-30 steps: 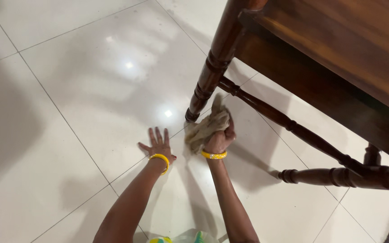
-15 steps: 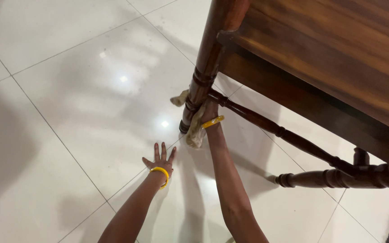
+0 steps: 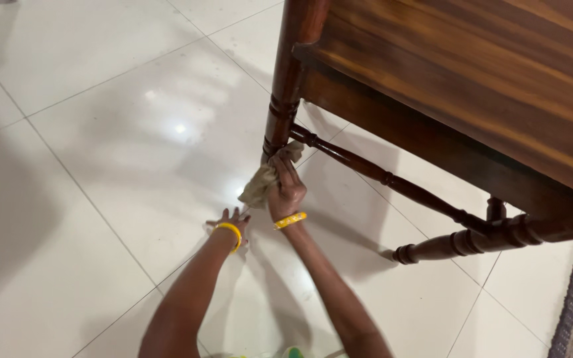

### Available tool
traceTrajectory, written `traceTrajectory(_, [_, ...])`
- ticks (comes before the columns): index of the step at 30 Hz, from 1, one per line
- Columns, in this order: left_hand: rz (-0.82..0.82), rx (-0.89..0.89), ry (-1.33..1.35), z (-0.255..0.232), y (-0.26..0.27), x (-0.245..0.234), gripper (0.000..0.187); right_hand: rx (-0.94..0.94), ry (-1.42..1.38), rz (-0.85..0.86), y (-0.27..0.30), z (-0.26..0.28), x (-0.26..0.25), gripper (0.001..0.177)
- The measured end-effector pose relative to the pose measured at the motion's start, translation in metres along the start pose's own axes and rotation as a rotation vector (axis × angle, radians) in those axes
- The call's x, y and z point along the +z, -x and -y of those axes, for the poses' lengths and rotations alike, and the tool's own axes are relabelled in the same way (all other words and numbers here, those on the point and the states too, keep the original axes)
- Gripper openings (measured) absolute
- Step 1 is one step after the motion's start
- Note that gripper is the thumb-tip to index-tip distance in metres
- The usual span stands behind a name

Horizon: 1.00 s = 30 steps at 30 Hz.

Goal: The person kneels on the floor and wipes the legs and seat of a wooden chair using a cloth. They systematically clean each leg and the seat surface.

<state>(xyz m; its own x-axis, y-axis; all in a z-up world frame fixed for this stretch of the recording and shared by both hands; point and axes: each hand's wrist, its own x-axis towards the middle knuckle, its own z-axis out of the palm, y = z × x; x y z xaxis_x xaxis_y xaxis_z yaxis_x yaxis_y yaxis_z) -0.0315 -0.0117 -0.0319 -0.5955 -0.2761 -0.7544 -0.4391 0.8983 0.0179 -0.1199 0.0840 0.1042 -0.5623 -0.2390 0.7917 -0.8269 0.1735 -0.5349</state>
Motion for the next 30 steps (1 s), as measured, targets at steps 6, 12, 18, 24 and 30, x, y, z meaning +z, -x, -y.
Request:
traceTrajectory(6, [-0.029,0.232,-0.139,-0.013,0.027,0.002,0.07,-0.871,0.303,0.527,-0.042,-0.045,-0.041,0.06])
traceTrajectory(12, [-0.107,0.327,-0.144,-0.023,0.055,-0.006,0.053,-1.28,0.551,0.793,-0.068,-0.111,-0.023,0.049])
traceTrajectory(18, [-0.219,0.238,-0.118,-0.012,-0.005,-0.027,0.044,-1.492,1.078,0.724,-0.06,-0.043,-0.006,0.021])
traceTrajectory(24, [-0.234,0.219,-0.215,-0.015,-0.006,-0.042,0.042,-1.2,1.098,1.109,-0.092,0.014,0.031,0.016])
traceTrajectory(30, [-0.264,0.214,-0.118,-0.001,0.033,-0.052,0.038,-1.393,0.542,0.64,-0.1,-0.039,-0.027,0.026])
